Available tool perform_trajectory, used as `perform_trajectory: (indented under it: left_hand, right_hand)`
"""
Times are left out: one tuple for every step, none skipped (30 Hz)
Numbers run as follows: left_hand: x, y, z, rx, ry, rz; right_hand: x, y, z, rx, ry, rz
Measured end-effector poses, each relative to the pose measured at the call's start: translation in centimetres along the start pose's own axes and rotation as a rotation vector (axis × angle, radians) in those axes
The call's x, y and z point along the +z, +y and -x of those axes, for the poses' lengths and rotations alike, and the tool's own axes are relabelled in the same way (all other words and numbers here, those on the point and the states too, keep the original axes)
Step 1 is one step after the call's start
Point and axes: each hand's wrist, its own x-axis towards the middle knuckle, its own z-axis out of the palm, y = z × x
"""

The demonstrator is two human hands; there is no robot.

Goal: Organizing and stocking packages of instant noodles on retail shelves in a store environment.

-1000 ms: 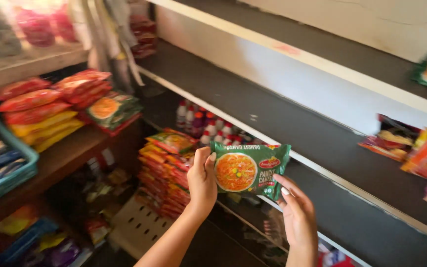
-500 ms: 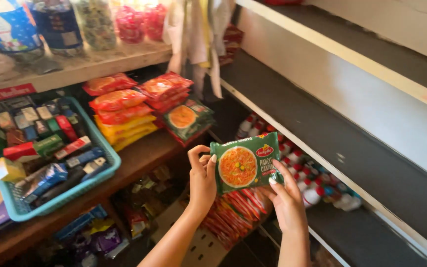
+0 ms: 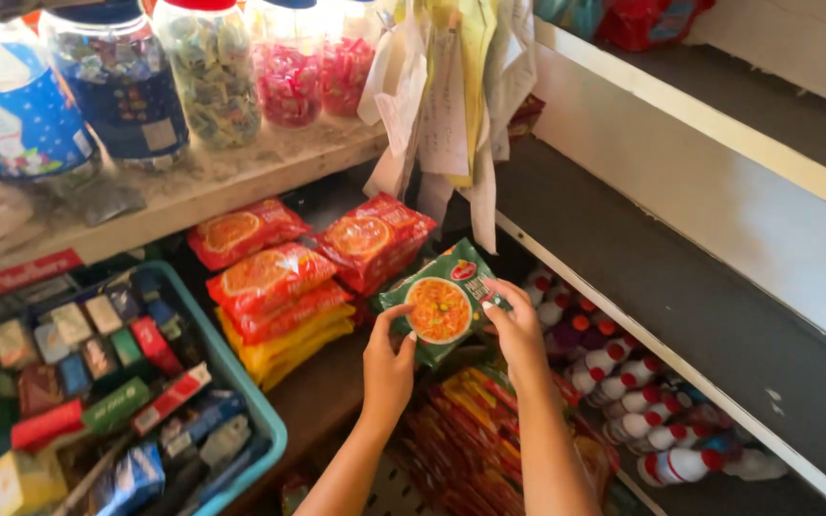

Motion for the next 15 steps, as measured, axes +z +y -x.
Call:
perform_trajectory:
  left_hand:
    - [0.0, -0.4, -0.8, -0.005, -0.002, 0.001]
    - [0.0, -0.8, -1.6, -0.035, 0.008, 0.025]
    - [0.0, -1.2, -2.2, -0.069, 0.020, 0.049]
    - [-0.1, -1.7, -2.7, -0.078, 0.019, 0.049]
    - [0.1, -2.1, -3.4, -0.044, 0.007, 0.094]
    - [0.2, -2.5, -4.1, -0.011, -0.006, 0.138]
    - [0.2, -2.8, -4.4, -0.016, -0.009, 0.141]
    - [0.1, -3.1, -4.6, -0.020, 0.013, 0.090]
    - [0.1, -3.4, -5.0, -0.020, 0.035, 0.038]
    - [0.1, -4.4, -5.3, -0.020, 0.033, 0.041]
    - [0.0, -5.4, -5.4, 0.106, 0.059, -0.030]
    - [0.0, -6.4, -5.4, 0.233, 0.082, -0.102]
    - [-0.1, -6.5, -5.4, 0.227, 0.080, -0.105]
    - [-0.1, -6.6, -5.3, 0.240, 0.075, -0.107]
    - [-0.2, -6.6, -5.2, 0.255, 0.071, -0.110]
  right_hand:
    - [0.6, 0.5, -1.3, 0.004, 0.001, 0.002]
    - [1.1, 1.0, -2.6, -0.014, 0.004, 0.036]
    - [1.6, 1.6, -3.7, -0.029, 0.005, 0.070]
    - [2.1, 2.0, -4.2, -0.021, 0.004, 0.074]
    - [2.5, 2.2, -4.9, -0.063, 0.020, 0.102]
    - [2.8, 2.4, -5.5, -0.105, 0.035, 0.131]
    - [3.1, 3.0, -5.9, -0.102, 0.038, 0.136]
    - [3.3, 3.6, -6.3, -0.106, 0.033, 0.188]
    - [3.5, 4.1, -6.7, -0.113, 0.027, 0.239]
    - [3.6, 4.7, -7.1, -0.113, 0.030, 0.242]
    - [3.8, 5.4, -7.2, -0.116, 0.018, 0.304]
    - [3.8, 6.1, -7.2, -0.119, 0.007, 0.367]
    - [3.9, 6.1, -7.2, -0.112, 0.007, 0.366]
    - [3.8, 6.1, -7.2, -0.117, -0.003, 0.407]
    - [3.8, 6.1, -7.2, -0.124, -0.013, 0.448]
